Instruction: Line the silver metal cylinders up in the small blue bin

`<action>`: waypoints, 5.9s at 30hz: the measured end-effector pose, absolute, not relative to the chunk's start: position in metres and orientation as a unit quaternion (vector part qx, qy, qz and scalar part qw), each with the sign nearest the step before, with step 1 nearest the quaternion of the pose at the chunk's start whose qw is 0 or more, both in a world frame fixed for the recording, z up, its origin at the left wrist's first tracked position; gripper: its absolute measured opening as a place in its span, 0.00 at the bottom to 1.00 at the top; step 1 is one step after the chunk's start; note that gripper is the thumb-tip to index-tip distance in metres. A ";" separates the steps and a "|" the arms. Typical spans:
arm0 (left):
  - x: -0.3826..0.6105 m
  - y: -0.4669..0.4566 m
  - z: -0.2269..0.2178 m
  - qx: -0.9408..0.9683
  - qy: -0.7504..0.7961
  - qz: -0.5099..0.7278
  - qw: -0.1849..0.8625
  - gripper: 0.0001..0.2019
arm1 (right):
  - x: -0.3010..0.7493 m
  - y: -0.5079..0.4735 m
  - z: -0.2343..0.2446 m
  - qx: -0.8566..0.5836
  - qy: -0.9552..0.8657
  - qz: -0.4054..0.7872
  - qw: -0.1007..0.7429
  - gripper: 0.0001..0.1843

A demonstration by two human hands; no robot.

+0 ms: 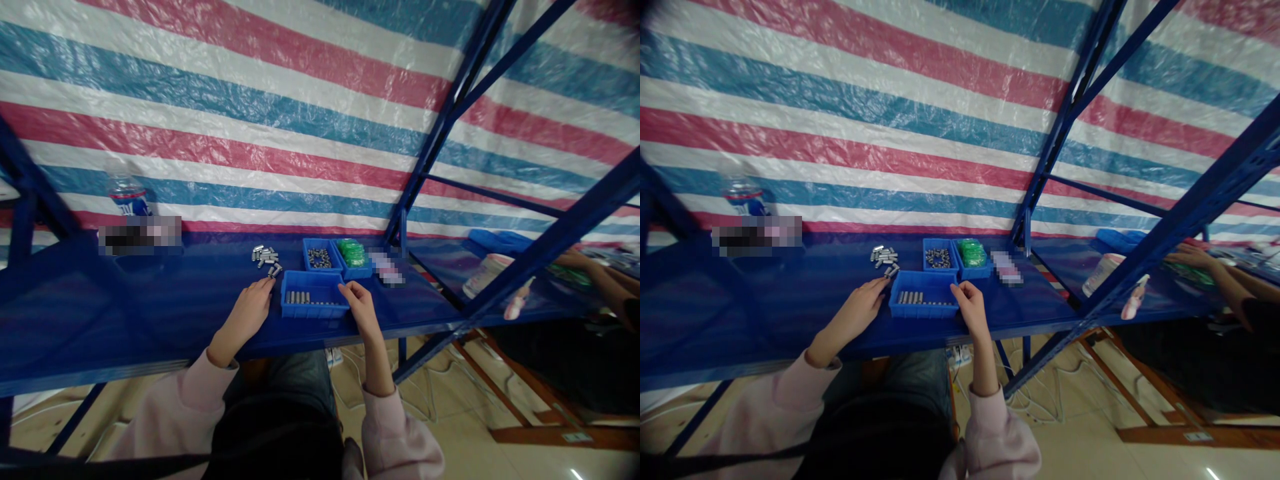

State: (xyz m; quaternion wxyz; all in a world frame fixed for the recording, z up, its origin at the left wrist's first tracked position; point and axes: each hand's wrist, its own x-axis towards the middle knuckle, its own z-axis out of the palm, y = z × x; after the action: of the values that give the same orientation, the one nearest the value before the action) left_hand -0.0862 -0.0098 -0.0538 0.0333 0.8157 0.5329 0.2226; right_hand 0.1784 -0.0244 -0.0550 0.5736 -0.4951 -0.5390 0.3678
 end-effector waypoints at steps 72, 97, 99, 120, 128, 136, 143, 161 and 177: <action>-0.093 0.049 -0.048 0.876 0.418 0.196 0.137 0.31 | 0.178 -0.024 -0.054 -0.498 -0.541 0.358 0.575 0.22; -0.082 0.035 -0.026 0.832 0.473 0.268 0.106 0.12 | 0.179 -0.024 -0.055 -0.491 -0.547 0.352 0.580 0.22; -0.077 0.035 -0.019 0.814 0.469 0.327 0.105 0.16 | 0.179 -0.023 -0.056 -0.492 -0.545 0.350 0.581 0.22; -0.005 0.033 -0.015 0.909 0.291 0.165 0.249 0.07 | 0.178 -0.026 -0.050 -0.503 -0.538 0.354 0.577 0.20; -0.008 0.029 -0.014 0.915 0.313 0.150 0.205 0.09 | 0.178 -0.024 -0.052 -0.497 -0.542 0.351 0.579 0.21; -0.011 0.020 -0.006 0.904 0.295 0.265 0.160 0.12 | 0.178 -0.025 -0.053 -0.495 -0.536 0.367 0.577 0.20; -0.061 0.045 -0.019 0.831 0.464 0.307 0.008 0.17 | 0.179 -0.024 -0.055 -0.485 -0.539 0.367 0.583 0.20; -0.087 0.040 -0.034 0.816 0.552 0.169 0.022 0.19 | 0.178 -0.024 -0.055 -0.493 -0.543 0.361 0.576 0.20; -0.106 0.049 -0.033 0.793 0.540 0.245 0.139 0.20 | 0.177 -0.024 -0.055 -0.496 -0.545 0.355 0.575 0.22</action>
State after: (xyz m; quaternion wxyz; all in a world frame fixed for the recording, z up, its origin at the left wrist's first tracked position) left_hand -0.1059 0.0490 -0.0334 0.1388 0.7929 0.5404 0.2451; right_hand 0.1773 -0.0238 -0.0549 0.5750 -0.4960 -0.5451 0.3552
